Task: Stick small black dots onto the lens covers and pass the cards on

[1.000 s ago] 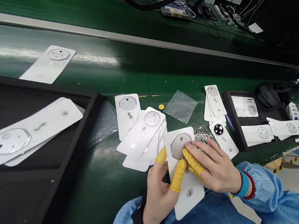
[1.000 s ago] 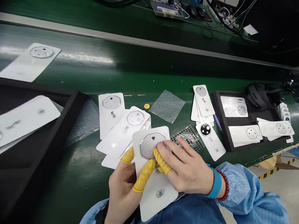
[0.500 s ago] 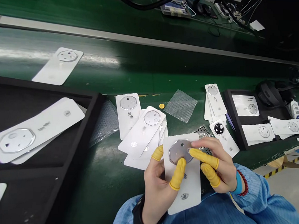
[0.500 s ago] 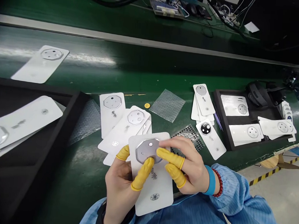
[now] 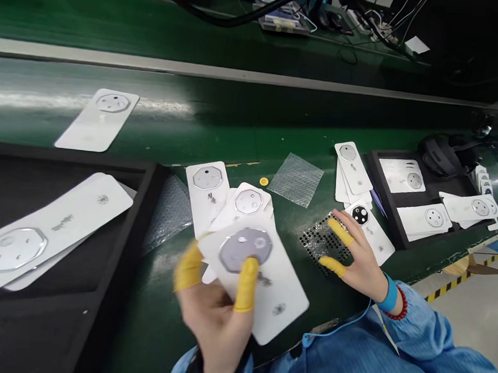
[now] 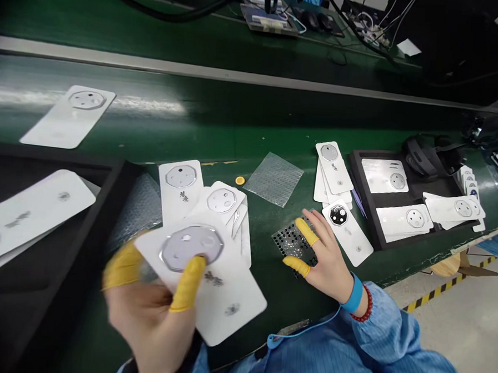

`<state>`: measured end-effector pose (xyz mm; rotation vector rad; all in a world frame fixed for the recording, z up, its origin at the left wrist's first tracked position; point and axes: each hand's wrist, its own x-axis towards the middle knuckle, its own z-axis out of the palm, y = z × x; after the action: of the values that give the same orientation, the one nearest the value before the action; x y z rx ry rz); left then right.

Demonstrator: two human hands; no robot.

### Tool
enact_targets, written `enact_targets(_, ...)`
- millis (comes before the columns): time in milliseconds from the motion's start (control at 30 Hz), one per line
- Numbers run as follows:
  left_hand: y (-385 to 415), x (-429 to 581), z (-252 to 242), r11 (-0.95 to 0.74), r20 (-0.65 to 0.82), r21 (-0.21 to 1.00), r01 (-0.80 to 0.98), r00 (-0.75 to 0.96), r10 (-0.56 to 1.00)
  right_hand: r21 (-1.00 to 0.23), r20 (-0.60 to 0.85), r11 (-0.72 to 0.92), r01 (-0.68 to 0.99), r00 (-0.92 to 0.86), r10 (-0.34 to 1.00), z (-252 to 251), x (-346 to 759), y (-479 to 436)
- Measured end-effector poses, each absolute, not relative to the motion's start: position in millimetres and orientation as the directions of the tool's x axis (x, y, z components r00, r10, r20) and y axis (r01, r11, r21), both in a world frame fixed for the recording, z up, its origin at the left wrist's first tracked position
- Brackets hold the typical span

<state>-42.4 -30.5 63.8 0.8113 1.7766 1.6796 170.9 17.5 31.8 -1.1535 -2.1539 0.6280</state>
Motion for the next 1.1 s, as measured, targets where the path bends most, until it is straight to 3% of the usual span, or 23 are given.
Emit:
enact_targets(67,-28,-56,53,0.108,0.014,0.982,0.154,-0.635,0.772,-0.519,0.251,0.518,0.680,-0.458,0.853,7,186,16)
enact_targets(133,-25,-62,39,0.196,-0.077,0.962,0.189,-0.502,0.862,-0.497,0.273,0.539,0.680,-0.467,0.841,-8,194,13)
enact_targets(300,-15,-45,24,0.254,-0.233,0.962,0.097,-0.187,0.954,-0.558,0.451,0.647,0.519,-0.465,0.762,11,193,16)
enact_targets(433,-10,-26,30,0.273,-0.275,0.961,-0.045,-0.050,0.960,-0.495,0.434,0.771,0.402,-0.654,0.620,42,189,25)
enact_targets(567,-8,-22,30,0.297,-0.308,0.945,-0.140,-0.068,0.949,-0.678,0.366,0.668,0.308,-0.646,0.670,53,177,36)
enact_targets(667,-8,-21,27,0.305,-0.323,0.936,-0.177,-0.082,0.943,-0.711,0.412,0.647,0.274,-0.583,0.700,52,161,41)
enact_targets(767,-8,-21,24,0.319,-0.344,0.926,-0.202,-0.102,0.933,-0.599,0.461,0.745,0.294,-0.634,0.621,46,147,42)
enact_targets(1000,-9,-20,17,0.362,-0.409,0.884,-0.296,-0.113,0.906,-0.087,0.515,0.928,0.363,-0.781,0.354,32,139,40)
enact_targets(1100,-8,-19,15,0.365,-0.417,0.880,-0.305,-0.127,0.900,-0.030,0.511,0.944,0.328,-0.807,0.296,29,137,44)
